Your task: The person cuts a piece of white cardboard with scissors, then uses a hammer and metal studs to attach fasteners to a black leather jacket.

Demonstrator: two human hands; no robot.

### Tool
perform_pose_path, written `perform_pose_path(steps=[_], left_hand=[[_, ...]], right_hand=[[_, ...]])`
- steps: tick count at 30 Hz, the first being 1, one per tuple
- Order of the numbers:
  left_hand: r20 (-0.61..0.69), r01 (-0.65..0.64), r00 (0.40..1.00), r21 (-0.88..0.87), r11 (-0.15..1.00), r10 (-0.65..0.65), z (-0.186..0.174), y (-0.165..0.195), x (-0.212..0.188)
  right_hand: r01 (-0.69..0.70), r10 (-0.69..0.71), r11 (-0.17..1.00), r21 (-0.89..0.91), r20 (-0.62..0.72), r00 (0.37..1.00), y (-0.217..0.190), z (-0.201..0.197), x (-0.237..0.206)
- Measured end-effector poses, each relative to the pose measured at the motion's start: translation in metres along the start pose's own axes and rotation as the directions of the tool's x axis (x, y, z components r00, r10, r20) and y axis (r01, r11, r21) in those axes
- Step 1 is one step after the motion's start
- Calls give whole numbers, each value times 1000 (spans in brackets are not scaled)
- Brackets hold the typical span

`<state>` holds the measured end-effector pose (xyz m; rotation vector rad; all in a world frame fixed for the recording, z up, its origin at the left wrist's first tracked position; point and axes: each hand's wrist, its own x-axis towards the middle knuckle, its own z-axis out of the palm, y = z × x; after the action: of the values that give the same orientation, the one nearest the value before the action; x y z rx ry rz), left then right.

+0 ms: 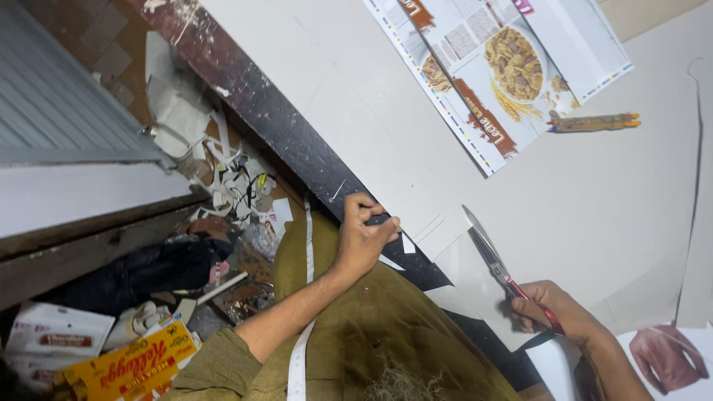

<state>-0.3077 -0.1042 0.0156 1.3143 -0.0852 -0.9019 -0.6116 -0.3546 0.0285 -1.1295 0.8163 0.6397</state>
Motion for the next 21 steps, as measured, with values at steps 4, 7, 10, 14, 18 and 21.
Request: perform_pose_path(steps=[4, 7, 10, 14, 18, 21], left_hand=[[103, 151, 980, 181, 972, -171, 24, -17, -11], [108, 139, 982, 164, 977, -158, 31, -35, -9], [100, 144, 983, 91, 985, -153, 32, -52, -9], [84, 102, 990, 122, 987, -112, 34, -61, -11], [60, 118, 990, 170, 978, -130, 37, -55, -13], [67, 86, 993, 190, 978, -100, 39, -51, -13]], right_hand=[[-109, 108, 980, -167, -14, 994, -11, -28, 6], [-86, 89, 976, -199, 7, 996, -12, -38, 9], [-93, 94, 968, -231, -10, 996, -12, -40, 10], [-61, 62, 964, -260, -5, 998, -15, -35, 10], [-297, 253, 919, -258, -191, 949, -23, -28, 7], [-321, 273, 914, -249, -207, 939, -26, -24, 5]])
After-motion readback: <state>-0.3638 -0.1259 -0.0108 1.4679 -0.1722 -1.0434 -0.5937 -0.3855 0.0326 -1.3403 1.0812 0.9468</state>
